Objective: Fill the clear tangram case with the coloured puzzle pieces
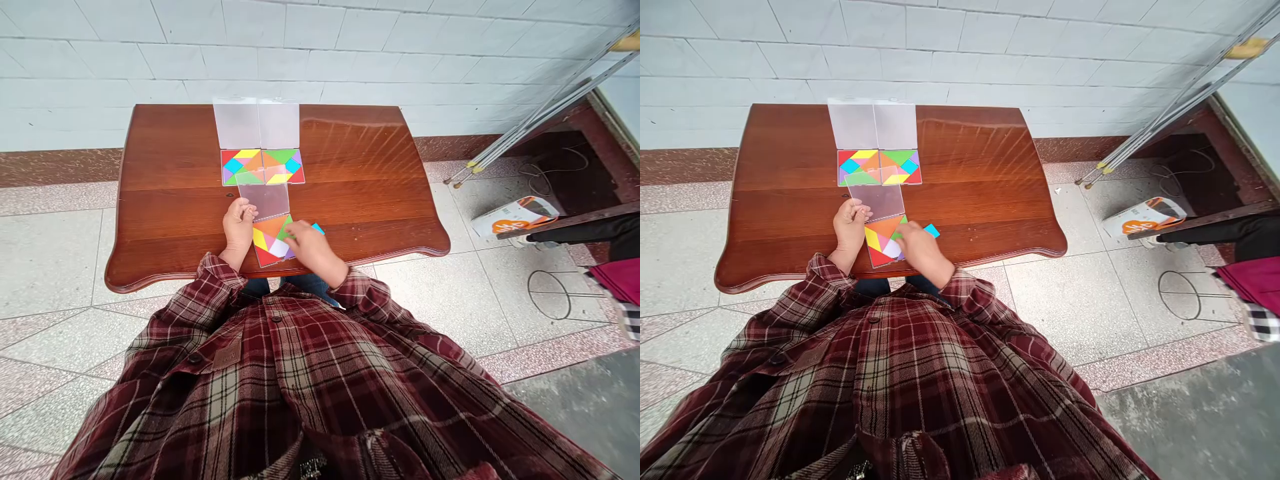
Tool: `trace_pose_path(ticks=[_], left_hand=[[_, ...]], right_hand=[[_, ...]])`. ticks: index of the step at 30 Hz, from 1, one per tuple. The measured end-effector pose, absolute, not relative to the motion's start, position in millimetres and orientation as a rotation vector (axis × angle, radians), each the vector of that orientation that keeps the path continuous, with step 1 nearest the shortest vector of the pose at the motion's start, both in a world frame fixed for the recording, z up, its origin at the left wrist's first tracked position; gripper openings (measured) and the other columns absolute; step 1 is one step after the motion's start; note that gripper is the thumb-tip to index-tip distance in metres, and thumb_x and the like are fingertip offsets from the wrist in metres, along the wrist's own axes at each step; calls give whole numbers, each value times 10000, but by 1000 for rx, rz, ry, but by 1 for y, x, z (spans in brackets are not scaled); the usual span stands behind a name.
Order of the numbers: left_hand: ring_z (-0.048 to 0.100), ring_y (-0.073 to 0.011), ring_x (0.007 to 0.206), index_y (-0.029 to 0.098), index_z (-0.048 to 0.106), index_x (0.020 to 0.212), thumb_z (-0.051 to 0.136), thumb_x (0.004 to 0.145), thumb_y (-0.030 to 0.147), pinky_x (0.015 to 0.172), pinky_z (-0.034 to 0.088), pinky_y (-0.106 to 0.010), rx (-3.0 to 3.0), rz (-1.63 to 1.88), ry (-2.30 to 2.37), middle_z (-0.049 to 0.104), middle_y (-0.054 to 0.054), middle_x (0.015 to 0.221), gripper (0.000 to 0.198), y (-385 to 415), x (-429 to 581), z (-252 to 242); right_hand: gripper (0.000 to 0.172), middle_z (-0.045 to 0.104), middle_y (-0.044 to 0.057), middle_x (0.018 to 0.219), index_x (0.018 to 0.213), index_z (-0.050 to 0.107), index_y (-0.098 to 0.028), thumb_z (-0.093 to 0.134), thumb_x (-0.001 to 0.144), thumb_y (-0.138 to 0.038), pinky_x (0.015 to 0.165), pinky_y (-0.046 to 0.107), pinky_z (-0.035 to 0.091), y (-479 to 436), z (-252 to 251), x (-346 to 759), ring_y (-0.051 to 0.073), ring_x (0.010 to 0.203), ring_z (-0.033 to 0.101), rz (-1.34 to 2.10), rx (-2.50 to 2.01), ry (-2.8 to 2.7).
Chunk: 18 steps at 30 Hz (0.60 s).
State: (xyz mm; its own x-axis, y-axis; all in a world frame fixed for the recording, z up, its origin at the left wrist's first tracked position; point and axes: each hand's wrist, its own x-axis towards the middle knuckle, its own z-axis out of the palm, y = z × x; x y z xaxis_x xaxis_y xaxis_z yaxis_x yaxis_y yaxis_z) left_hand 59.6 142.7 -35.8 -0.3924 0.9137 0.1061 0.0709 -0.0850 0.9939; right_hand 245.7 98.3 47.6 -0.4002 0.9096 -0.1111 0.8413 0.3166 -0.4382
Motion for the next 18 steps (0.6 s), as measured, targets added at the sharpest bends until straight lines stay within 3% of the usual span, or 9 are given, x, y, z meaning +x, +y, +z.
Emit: trace_pose_path(ticks=[5, 11, 18], left_hand=[[645, -81, 682, 195, 539, 946, 520, 795, 143, 700, 530, -223, 1096, 1565, 1531, 655, 32, 751, 161, 142, 61, -35], [650, -88, 687, 194, 550, 949, 527, 803, 158, 704, 533, -230, 1097, 1551, 1540, 669, 15, 785, 152, 143, 62, -39], [655, -99, 678, 201, 554, 952, 537, 799, 184, 697, 538, -240, 1118, 1550, 1547, 669, 18, 760, 155, 142, 62, -40]], right_hand=[[314, 575, 147, 1200, 1221, 512, -123, 448, 948, -264, 815, 321, 494, 84, 40, 192, 227, 1021, 589, 646, -1614, -2612], [363, 543, 172, 1231, 1308, 421, -102, 397, 958, -198, 807, 338, 514, 83, 39, 174, 225, 997, 627, 628, -1757, -2587], [406, 586, 171, 1221, 1272, 448, -104, 541, 896, -224, 853, 344, 491, 96, 38, 179, 246, 1077, 597, 837, -1788, -2459]])
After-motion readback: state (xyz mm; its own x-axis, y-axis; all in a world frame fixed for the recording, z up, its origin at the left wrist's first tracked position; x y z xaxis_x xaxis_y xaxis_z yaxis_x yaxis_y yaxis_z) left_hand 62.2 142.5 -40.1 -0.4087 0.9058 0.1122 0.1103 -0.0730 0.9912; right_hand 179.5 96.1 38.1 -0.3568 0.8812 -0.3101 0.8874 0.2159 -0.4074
